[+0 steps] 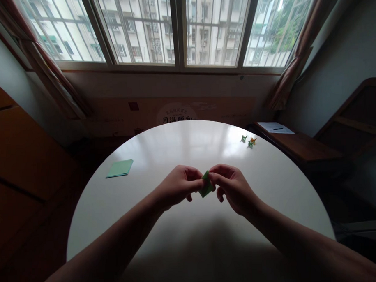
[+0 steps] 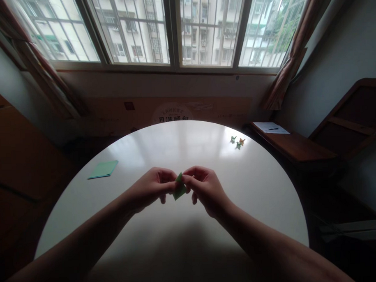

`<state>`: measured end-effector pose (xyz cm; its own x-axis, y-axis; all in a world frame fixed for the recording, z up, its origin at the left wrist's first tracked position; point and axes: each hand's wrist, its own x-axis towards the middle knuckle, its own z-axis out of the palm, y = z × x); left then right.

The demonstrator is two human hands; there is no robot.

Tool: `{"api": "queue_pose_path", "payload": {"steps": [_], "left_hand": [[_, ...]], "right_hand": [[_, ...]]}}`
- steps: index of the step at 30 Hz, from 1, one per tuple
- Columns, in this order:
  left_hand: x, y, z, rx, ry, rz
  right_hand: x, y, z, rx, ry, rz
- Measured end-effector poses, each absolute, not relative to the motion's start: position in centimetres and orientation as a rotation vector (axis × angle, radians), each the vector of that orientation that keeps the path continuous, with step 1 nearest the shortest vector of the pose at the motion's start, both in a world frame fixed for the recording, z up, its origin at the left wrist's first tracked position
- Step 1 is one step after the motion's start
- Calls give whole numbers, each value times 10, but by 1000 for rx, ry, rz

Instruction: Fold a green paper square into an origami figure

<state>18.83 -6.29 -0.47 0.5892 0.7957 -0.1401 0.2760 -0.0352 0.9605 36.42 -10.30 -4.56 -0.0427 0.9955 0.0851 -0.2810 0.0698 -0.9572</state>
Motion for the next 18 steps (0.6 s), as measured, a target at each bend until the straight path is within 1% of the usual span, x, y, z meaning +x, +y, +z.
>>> {"api": "queue_pose_path", "payload": {"steps": [18], "left_hand": [[188, -63, -6, 1554, 920, 487]], "right_hand": [[362, -102, -45, -940, -1043, 1309]]}}
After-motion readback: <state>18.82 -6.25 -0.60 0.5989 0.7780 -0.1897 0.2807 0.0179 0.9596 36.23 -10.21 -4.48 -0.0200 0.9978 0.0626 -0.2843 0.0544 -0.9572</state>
